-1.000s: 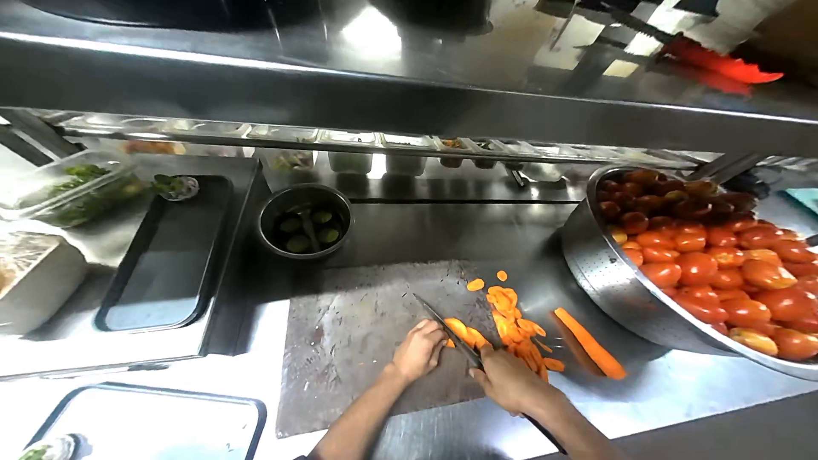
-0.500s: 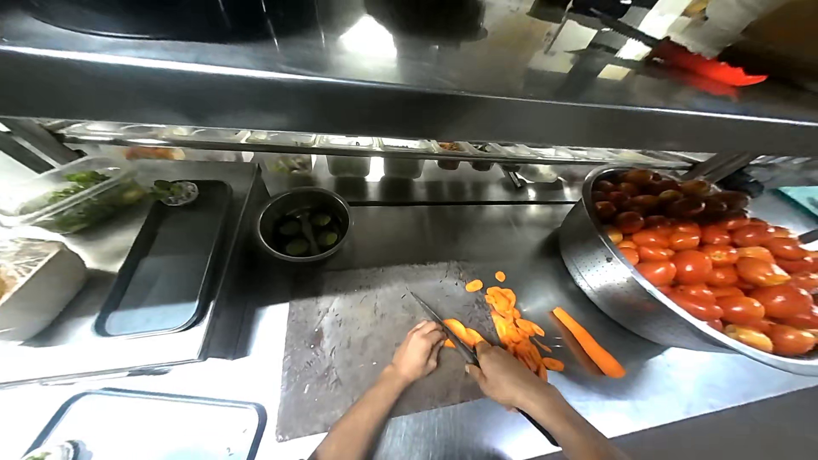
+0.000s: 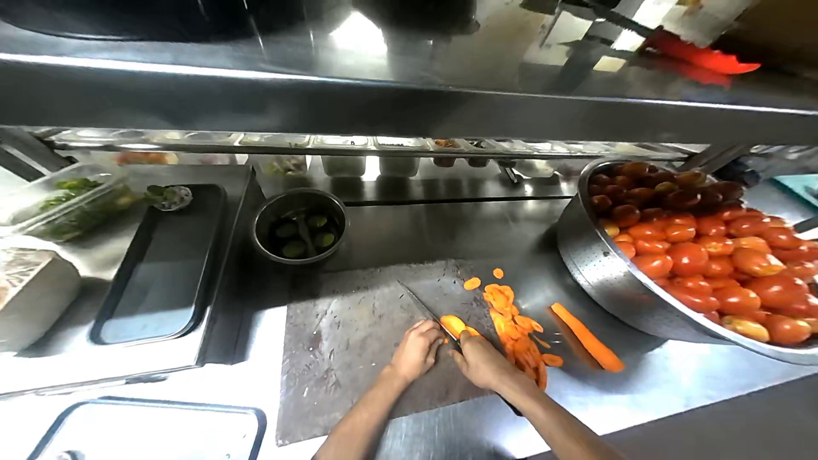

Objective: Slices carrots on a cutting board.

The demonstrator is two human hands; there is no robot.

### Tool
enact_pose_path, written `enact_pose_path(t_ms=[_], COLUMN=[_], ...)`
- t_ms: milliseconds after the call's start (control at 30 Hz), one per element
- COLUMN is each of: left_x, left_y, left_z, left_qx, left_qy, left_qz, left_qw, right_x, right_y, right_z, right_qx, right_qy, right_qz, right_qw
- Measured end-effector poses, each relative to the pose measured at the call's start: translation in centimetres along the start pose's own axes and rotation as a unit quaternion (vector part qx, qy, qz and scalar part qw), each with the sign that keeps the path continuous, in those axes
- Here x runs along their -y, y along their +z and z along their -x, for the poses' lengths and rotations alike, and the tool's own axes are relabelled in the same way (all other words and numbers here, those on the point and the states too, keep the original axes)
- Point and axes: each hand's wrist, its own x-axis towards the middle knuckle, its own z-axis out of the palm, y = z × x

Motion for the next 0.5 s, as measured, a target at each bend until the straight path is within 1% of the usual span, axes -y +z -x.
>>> enact_pose_path(t_ms=[100, 233, 367, 500], left_x=[-0.1, -0.1, 0.0, 0.2], left_y=[-0.3, -0.3, -0.1, -0.2], left_z=[0.0, 0.1, 0.0, 0.0], left_qx=[0.001, 0.001, -0.005, -0.003], left_qy=[-0.007, -0.009, -0.008, -0.037], left_qz=[-0.005, -0.004, -0.006, 0.003], left_qw=[1.000, 1.000, 1.000, 0.999], right_x=[-0.4, -0.3, -0.1, 0.0], right_y=[-1.9, -2.5, -1.8, -0.6], right_z=[2.1, 3.9, 3.6, 2.5], right_qx=[0.039, 0.074, 0.066, 0.039], right_qy=[0.007, 0.035, 0.048, 0.039], right_qz=[-0.003, 0.001, -0.018, -0.049], right_qw=[0.999, 0.997, 0.997, 0.997])
